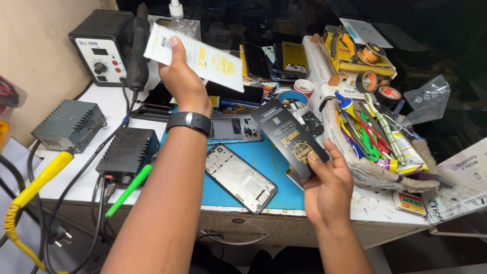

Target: The person handles a disassembled smartphone, repeatedly peeling and repositioning a white protective sticker on the battery. They then pick up a mint-green phone back cover, compare it to the chassis, and continue adjusting the battery sticker. The workspace is cluttered with various electronic tools and spare parts.

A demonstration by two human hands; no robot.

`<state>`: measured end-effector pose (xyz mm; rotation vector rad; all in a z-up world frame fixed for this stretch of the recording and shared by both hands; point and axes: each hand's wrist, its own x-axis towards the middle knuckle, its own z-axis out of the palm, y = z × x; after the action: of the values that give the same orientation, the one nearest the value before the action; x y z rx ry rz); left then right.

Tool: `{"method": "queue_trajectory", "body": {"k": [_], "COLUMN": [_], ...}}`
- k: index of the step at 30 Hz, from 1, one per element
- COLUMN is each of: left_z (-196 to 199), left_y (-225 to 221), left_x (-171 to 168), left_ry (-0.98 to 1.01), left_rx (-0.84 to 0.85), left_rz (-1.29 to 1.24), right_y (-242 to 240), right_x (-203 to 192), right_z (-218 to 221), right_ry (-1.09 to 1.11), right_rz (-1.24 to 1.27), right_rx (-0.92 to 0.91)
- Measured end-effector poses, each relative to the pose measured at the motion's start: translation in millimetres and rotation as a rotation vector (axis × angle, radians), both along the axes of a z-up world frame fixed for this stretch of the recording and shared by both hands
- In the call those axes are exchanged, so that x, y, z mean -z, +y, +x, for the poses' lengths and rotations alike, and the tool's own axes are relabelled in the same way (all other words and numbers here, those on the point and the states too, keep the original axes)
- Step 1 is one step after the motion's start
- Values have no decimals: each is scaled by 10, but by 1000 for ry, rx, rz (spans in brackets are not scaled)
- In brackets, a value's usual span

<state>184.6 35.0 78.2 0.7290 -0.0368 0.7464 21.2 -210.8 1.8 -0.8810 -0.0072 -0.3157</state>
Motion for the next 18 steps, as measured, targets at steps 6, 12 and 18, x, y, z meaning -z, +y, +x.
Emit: {"method": "queue_trajectory", "body": {"k": [6,12,18], "left_z": [223,399,-263], "left_y": [-89,-65,-170], "left_x": [165,263,140], "left_ry": [492,536,455], "left_rx": [61,327,260], "left_rz": [185,132,534], "right_y": [48,35,33], "right_x": [146,150,163], "right_z": [-117,-107,-110], "right_ry": [-163,-161,-187], "right_rz": [-89,-51,-48], "right_rx": [51,16,23]}}
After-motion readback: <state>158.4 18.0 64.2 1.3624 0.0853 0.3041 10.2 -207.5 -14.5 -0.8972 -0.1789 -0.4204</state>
